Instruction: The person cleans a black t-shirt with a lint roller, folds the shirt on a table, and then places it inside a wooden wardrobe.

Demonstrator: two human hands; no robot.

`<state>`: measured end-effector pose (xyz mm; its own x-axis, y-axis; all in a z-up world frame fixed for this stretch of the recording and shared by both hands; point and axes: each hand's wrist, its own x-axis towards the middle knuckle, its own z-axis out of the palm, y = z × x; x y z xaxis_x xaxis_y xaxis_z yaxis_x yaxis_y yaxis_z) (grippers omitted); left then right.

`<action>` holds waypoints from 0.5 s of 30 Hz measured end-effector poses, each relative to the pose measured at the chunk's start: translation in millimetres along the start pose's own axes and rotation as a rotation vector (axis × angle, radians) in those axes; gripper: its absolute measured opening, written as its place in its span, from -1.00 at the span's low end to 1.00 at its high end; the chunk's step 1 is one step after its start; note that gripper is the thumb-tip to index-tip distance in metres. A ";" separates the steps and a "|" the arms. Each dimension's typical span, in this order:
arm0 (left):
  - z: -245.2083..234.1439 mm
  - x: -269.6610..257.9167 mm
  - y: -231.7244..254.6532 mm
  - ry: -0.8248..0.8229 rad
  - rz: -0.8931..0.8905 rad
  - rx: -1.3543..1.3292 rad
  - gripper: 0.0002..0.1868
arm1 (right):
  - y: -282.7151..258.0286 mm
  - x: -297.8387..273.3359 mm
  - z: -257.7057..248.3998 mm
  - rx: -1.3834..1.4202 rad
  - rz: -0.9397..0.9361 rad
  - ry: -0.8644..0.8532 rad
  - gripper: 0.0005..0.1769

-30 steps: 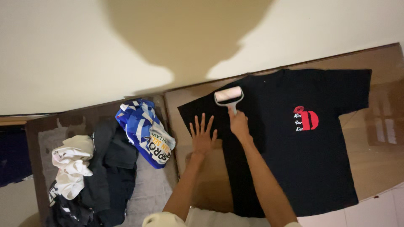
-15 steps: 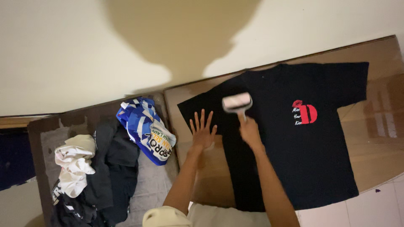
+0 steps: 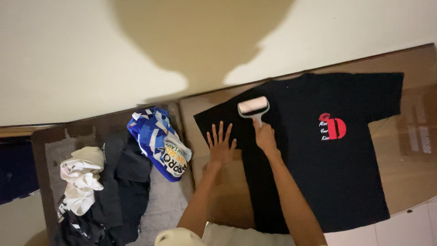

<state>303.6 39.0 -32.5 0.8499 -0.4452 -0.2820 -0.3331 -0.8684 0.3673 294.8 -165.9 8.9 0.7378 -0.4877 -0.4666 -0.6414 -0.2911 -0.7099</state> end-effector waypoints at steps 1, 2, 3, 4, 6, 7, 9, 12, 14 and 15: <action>0.6 0.3 -0.8 0.004 0.009 0.003 -0.30 | -5.1 9.1 2.4 -0.019 -0.007 0.011 -0.38; 0.3 -0.3 -1.2 0.008 0.017 0.007 -0.29 | -9.2 17.0 4.7 -0.038 -0.015 0.021 -0.38; -0.4 -1.0 -1.2 0.011 0.025 0.012 -0.29 | -12.8 24.3 6.8 -0.042 -0.055 0.029 -0.39; -1.2 -1.1 -1.1 0.025 0.029 0.001 -0.30 | -15.9 30.2 8.5 -0.048 -0.096 0.039 -0.39; -2.5 -3.0 -0.8 0.045 0.038 -0.018 -0.30 | -18.9 35.3 10.6 -0.039 -0.104 0.052 -0.40; -2.6 -5.5 -0.1 0.041 0.027 -0.019 -0.30 | -18.8 34.8 10.5 -0.025 -0.072 0.055 -0.41; -3.7 -4.2 2.3 0.040 0.015 -0.022 -0.31 | -17.3 28.5 8.0 -0.021 -0.050 0.068 -0.40; -2.6 -0.6 2.3 0.031 0.006 -0.006 -0.31 | -6.4 5.5 3.8 -0.019 -0.036 0.055 -0.37; 0.8 -2.5 1.1 0.069 0.017 -0.005 -0.30 | 7.6 -12.2 0.4 0.032 0.027 0.016 -0.39; 2.0 -4.0 -0.3 0.089 0.022 -0.004 -0.29 | 15.7 -22.2 1.6 0.013 0.003 0.035 -0.38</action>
<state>299.5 40.6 -33.2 0.8754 -0.4427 -0.1942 -0.3504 -0.8578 0.3761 268.6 -158.3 7.3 0.7278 -0.5173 -0.4502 -0.6408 -0.2791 -0.7152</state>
